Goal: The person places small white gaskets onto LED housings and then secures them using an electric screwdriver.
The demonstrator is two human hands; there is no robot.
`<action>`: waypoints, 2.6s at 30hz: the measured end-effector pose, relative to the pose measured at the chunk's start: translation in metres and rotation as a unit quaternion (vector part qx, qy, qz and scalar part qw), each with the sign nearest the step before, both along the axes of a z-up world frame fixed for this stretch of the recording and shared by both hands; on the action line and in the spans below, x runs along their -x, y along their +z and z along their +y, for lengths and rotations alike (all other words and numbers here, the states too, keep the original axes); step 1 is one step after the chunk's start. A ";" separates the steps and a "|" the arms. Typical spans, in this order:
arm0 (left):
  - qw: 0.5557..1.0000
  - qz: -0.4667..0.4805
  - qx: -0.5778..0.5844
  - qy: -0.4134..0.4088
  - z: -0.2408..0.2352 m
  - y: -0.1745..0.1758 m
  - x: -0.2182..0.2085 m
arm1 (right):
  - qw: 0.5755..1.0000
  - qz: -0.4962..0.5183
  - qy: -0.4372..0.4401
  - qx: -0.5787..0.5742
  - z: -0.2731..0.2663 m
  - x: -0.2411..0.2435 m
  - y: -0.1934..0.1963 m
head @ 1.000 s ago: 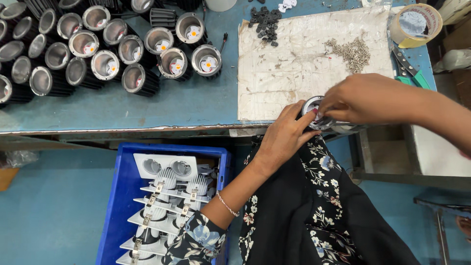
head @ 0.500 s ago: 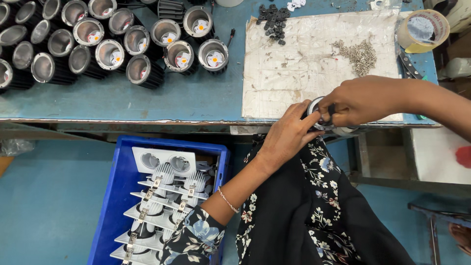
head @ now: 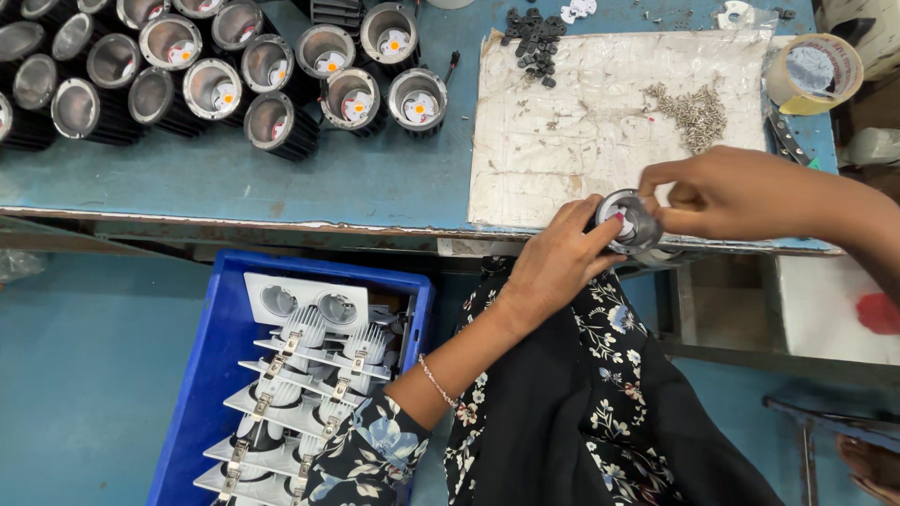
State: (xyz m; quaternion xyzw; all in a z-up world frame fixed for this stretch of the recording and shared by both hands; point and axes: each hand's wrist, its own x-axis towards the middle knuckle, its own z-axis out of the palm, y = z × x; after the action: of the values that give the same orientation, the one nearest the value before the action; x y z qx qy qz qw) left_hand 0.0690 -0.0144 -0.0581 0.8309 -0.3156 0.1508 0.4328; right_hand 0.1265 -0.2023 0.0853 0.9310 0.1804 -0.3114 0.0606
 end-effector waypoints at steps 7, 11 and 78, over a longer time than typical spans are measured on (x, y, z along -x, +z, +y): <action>0.995 0.007 -0.054 0.079 -0.019 0.008 0.021 | 0.991 -0.071 -0.104 -0.054 -0.023 0.024 -0.012; 0.991 0.009 -0.073 0.113 -0.026 0.013 0.029 | 0.962 -0.060 -0.224 -0.144 -0.012 0.040 -0.032; 0.989 0.028 -0.143 0.038 -0.008 0.025 0.020 | 0.921 -0.259 -0.119 -0.267 0.006 0.077 -0.044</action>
State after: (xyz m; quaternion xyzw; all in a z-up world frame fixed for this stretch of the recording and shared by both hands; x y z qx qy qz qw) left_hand 0.0493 -0.0227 -0.0331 0.8994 -0.2902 0.0967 0.3122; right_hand 0.0492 -0.1962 0.0408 0.9755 0.1223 -0.0049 -0.1831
